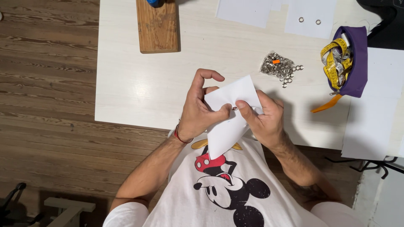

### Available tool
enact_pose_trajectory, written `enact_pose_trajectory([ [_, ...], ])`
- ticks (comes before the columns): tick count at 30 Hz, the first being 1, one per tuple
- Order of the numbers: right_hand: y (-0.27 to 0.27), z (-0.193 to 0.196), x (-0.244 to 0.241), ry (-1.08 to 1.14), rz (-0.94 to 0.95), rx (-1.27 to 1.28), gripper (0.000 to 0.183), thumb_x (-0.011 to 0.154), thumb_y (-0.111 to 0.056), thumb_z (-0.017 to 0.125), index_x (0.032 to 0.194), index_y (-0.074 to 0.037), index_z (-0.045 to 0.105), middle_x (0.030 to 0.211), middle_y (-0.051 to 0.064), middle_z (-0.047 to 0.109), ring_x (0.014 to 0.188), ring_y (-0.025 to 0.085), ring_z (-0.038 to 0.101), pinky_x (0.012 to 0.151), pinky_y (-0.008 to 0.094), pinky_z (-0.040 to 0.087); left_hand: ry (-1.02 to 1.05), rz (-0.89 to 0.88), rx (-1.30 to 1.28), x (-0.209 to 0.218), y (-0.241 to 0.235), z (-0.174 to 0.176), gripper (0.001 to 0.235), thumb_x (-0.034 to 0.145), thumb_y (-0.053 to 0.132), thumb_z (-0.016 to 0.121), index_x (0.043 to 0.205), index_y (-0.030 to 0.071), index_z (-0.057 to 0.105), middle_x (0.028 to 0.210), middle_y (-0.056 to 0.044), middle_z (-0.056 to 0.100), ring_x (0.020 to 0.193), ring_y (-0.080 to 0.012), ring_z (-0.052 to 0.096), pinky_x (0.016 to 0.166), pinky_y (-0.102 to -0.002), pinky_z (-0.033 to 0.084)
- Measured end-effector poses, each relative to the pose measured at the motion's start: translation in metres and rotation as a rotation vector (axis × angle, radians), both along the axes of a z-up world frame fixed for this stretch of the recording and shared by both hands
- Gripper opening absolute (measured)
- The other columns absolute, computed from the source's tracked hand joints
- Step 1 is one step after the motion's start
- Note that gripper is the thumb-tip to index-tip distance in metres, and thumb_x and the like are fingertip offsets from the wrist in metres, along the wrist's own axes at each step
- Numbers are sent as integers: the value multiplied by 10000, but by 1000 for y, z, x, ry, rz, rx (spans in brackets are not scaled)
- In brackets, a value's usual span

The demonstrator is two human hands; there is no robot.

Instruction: Attaching metal eyelets to a piece of white material using a manual press.

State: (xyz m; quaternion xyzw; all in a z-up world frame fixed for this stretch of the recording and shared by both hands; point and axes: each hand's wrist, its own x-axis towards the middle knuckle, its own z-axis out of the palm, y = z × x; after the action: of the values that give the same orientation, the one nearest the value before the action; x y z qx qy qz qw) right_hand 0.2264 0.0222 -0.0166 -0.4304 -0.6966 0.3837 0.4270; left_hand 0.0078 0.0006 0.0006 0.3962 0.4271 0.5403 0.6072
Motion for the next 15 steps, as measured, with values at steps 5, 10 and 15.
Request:
enact_pose_trajectory([
  [5, -5, -5, 1, -15, -20, 52, 297, 1134, -200, 849, 908, -35, 751, 694, 128, 745, 620, 255, 744, 684, 361, 616, 47, 2, 41, -1, 0, -15, 658, 853, 31, 879, 1414, 129, 550, 888, -85, 804, 819, -169, 703, 681, -320, 646],
  [10, 2, -1, -3, 46, 17, -3, 269, 1102, -193, 875, 925, -23, 767, 704, 124, 749, 703, 158, 682, 675, 354, 612, 82, 7, 114, -2, 1, -17, 621, 890, 46, 874, 1378, 137, 501, 898, -66, 795, 848, -169, 695, 721, -314, 628],
  [15, 19, 11, 21, 86, 187, -173, 251, 1026, -131, 924, 858, -28, 769, 685, 51, 738, 860, 72, 532, 674, 310, 578, 240, -25, 154, -4, -3, -3, 623, 910, 75, 886, 1383, 116, 482, 897, -111, 806, 848, -241, 728, 717, -357, 620],
])
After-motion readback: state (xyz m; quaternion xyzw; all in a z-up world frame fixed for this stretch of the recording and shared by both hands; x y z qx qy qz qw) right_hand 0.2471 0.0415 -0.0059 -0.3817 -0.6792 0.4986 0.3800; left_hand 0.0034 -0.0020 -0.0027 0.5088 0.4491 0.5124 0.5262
